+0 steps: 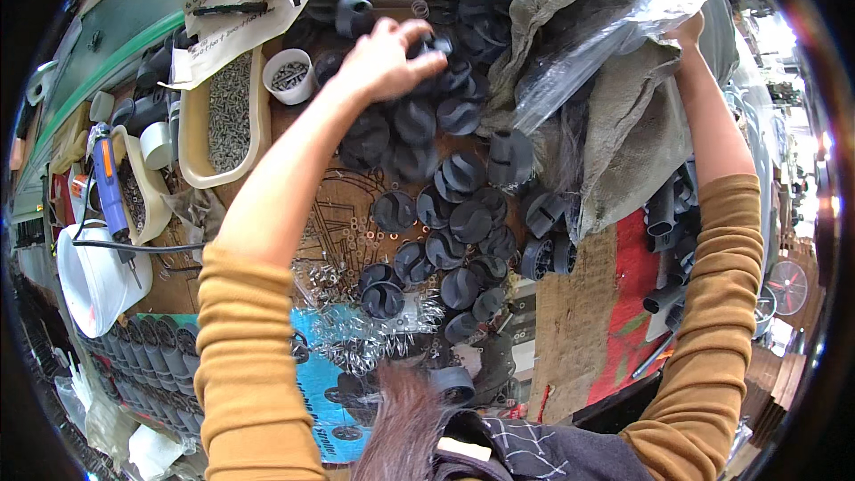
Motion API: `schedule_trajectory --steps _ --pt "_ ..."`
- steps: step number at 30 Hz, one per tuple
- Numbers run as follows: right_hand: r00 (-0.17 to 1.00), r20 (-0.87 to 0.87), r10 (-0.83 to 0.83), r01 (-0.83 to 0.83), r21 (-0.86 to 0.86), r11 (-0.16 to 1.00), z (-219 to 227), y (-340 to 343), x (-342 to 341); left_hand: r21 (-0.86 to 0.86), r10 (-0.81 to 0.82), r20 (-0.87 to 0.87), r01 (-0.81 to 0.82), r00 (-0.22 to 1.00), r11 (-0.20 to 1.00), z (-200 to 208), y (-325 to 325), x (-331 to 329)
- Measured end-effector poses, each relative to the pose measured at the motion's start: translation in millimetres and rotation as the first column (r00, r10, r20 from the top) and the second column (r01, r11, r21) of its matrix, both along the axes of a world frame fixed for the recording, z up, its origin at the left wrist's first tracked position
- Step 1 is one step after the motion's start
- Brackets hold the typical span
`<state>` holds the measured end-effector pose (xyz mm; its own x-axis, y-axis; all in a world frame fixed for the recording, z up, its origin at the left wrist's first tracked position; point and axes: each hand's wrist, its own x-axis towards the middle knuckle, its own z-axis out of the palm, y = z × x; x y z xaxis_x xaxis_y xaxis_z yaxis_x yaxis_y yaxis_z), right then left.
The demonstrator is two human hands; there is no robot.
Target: The person repeatedly picks up small black plastic components from a cluttered workbench, fits them together by hand, and places the assembled units into a white bag. The process is repeated multiple times with similar parts.
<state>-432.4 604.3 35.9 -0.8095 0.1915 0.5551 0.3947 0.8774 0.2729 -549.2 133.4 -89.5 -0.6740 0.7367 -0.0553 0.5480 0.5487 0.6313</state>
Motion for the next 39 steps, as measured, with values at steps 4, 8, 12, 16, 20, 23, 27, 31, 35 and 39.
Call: schedule_trajectory --steps 4,8,12,16,20,23,27,31,35,39 --pt "0.973 -0.229 -0.027 -0.029 -0.238 0.971 26 -4 5 -0.082 -0.315 0.163 0.331 0.935 0.940 17 -35 43" --pt "0.935 -0.346 -0.072 -0.078 -0.402 0.912 48 0 10 0.322 -0.307 0.064 0.272 0.950 0.907 15 2 7" --pt "0.913 -0.392 -0.112 -0.126 -0.534 0.836 57 7 16 0.388 -0.166 -0.343 0.300 0.925 0.871 -8 95 -18" --pt "0.895 -0.422 -0.147 -0.192 -0.661 0.726 55 6 23 -0.184 -0.171 -0.336 0.113 0.926 0.976 -17 153 13" --pt "0.873 -0.434 -0.222 -0.247 -0.786 0.567 40 -4 29 -0.237 -0.458 -0.103 0.426 0.883 0.873 2 128 49" --pt "0.885 -0.390 -0.254 -0.182 -0.793 0.582 29 -23 32 -0.137 -0.593 -0.007 0.586 0.805 0.798 14 76 82" --pt "0.923 -0.291 -0.253 -0.192 -0.915 0.353 18 -98 41 0.040 -0.559 -0.151 0.570 0.815 0.821 38 49 109" --pt "0.886 0.324 0.331 0.217 -0.922 0.322 19 -212 60 0.117 -0.573 -0.134 0.587 0.808 0.801 64 69 153" --pt "0.870 0.489 0.060 0.080 -0.260 0.962 -43 -252 54 0.211 -0.591 -0.132 0.605 0.796 0.768 63 64 143" --pt "0.973 -0.086 0.214 -0.135 -0.965 0.227 -22 -157 56 0.355 -0.110 -0.128 0.149 0.986 0.923 26 23 25"
